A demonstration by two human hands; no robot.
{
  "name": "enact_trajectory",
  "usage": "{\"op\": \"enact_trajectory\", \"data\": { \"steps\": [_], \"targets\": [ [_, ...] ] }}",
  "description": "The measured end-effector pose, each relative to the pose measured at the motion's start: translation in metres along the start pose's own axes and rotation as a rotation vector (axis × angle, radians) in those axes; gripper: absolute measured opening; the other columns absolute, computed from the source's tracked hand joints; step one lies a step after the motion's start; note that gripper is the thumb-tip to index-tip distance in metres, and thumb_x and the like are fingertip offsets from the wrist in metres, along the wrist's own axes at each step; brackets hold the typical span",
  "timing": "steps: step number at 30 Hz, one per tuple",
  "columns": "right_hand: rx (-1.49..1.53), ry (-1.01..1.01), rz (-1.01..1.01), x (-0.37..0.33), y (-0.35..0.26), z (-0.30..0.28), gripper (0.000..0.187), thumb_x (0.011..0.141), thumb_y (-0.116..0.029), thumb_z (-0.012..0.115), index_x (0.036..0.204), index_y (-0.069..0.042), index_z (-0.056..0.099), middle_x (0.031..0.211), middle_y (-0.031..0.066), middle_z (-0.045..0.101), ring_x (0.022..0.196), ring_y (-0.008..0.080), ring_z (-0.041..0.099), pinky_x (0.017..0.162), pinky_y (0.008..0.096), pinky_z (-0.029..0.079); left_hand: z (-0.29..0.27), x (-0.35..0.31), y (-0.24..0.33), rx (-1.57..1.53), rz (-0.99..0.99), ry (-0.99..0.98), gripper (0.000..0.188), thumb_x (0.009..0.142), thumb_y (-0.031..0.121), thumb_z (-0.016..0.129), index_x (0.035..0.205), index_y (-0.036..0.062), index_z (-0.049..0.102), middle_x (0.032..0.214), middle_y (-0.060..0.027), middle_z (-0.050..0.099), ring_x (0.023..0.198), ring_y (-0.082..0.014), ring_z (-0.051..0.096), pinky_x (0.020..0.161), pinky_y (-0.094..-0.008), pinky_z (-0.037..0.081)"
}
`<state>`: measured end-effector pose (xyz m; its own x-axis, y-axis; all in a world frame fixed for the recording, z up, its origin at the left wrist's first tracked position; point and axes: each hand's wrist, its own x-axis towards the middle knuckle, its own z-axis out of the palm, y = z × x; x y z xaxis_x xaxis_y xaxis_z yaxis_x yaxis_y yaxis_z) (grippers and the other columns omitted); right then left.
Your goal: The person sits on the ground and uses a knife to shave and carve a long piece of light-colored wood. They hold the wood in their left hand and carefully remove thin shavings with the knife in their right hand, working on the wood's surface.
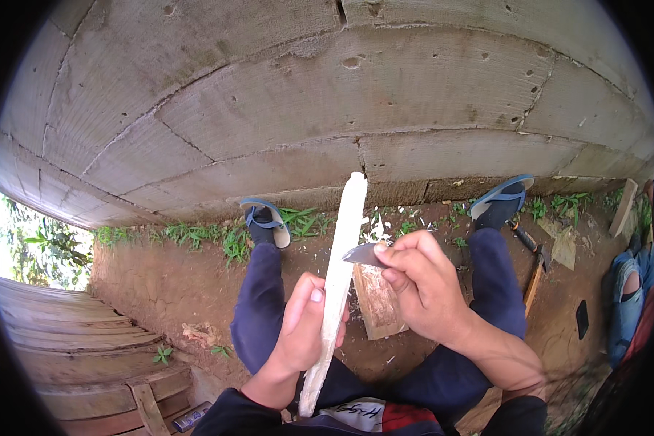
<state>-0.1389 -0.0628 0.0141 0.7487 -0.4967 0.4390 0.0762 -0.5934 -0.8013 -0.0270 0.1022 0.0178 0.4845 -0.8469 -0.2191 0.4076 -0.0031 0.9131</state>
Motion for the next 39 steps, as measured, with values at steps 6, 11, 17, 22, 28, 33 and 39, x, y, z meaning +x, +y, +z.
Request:
{"op": "enact_trajectory", "data": {
  "steps": [6, 11, 17, 22, 28, 33, 39],
  "targets": [
    [0.048, -0.160, 0.009, -0.008, -0.007, 0.000, 0.030, 0.083, 0.000, 0.065, 0.112, -0.009, 0.064, 0.094, 0.0108, 0.052, 0.071, 0.0228, 0.064, 0.059, 0.0325, 0.053, -0.005, 0.005, -0.004, 0.021, 0.011, -0.009, 0.026, 0.103, 0.033, 0.033, 0.100, 0.0083, 0.038, 0.078, -0.0097, 0.054, 0.050, -0.0132, 0.052, 0.045, -0.0246, 0.044],
    [0.050, -0.194, 0.029, -0.013, -0.016, 0.002, 0.032, 0.084, -0.001, 0.064, 0.114, -0.009, 0.063, 0.094, 0.0102, 0.052, 0.072, 0.0234, 0.065, 0.059, 0.0324, 0.054, -0.004, 0.006, -0.001, 0.050, -0.040, -0.023, 0.029, 0.103, 0.038, 0.035, 0.099, 0.0091, 0.038, 0.077, -0.0091, 0.054, 0.050, -0.0131, 0.052, 0.045, -0.0249, 0.044],
    [0.013, -0.116, 0.024, -0.015, -0.008, 0.006, 0.030, 0.085, -0.007, 0.065, 0.115, -0.010, 0.062, 0.097, 0.0104, 0.053, 0.074, 0.0260, 0.063, 0.060, 0.0360, 0.053, -0.001, 0.005, -0.008, 0.044, 0.025, 0.021, 0.030, 0.101, 0.039, 0.038, 0.102, 0.0087, 0.041, 0.075, -0.0117, 0.056, 0.045, -0.0150, 0.052, 0.040, -0.0242, 0.042],
    [0.017, -0.088, 0.011, -0.007, 0.001, 0.004, 0.031, 0.085, -0.008, 0.065, 0.116, -0.010, 0.061, 0.097, 0.0110, 0.052, 0.075, 0.0271, 0.062, 0.059, 0.0362, 0.053, -0.002, 0.007, -0.009, 0.070, 0.019, 0.040, 0.030, 0.101, 0.038, 0.037, 0.099, 0.0078, 0.041, 0.075, -0.0111, 0.056, 0.046, -0.0146, 0.052, 0.040, -0.0243, 0.042],
    [-0.075, -0.174, 0.037, -0.011, -0.009, -0.002, 0.027, 0.085, -0.008, 0.064, 0.112, -0.009, 0.062, 0.096, 0.0100, 0.053, 0.071, 0.0260, 0.062, 0.059, 0.0361, 0.053, -0.003, 0.009, -0.010, 0.112, 0.012, 0.074, 0.023, 0.101, 0.030, 0.043, 0.100, 0.0065, 0.042, 0.078, -0.0085, 0.059, 0.052, -0.0121, 0.056, 0.044, -0.0237, 0.046],
    [0.005, -0.150, 0.048, -0.016, -0.013, 0.006, 0.026, 0.085, -0.006, 0.064, 0.111, -0.008, 0.062, 0.094, 0.0108, 0.054, 0.070, 0.0261, 0.062, 0.058, 0.0354, 0.051, -0.005, 0.006, -0.009, 0.067, 0.060, 0.101, 0.016, 0.098, 0.016, 0.054, 0.101, 0.0029, 0.045, 0.093, -0.0034, 0.060, 0.086, -0.0037, 0.051, 0.077, -0.0214, 0.042],
    [-0.043, -0.097, 0.044, -0.011, -0.010, 0.000, 0.028, 0.085, -0.006, 0.065, 0.112, -0.010, 0.063, 0.092, 0.0096, 0.051, 0.068, 0.0251, 0.061, 0.056, 0.0342, 0.051, 0.002, 0.002, -0.005, 0.085, 0.078, 0.111, 0.015, 0.098, 0.015, 0.052, 0.101, 0.0029, 0.045, 0.094, -0.0041, 0.060, 0.084, -0.0041, 0.052, 0.076, -0.0212, 0.043]
  ]
}}
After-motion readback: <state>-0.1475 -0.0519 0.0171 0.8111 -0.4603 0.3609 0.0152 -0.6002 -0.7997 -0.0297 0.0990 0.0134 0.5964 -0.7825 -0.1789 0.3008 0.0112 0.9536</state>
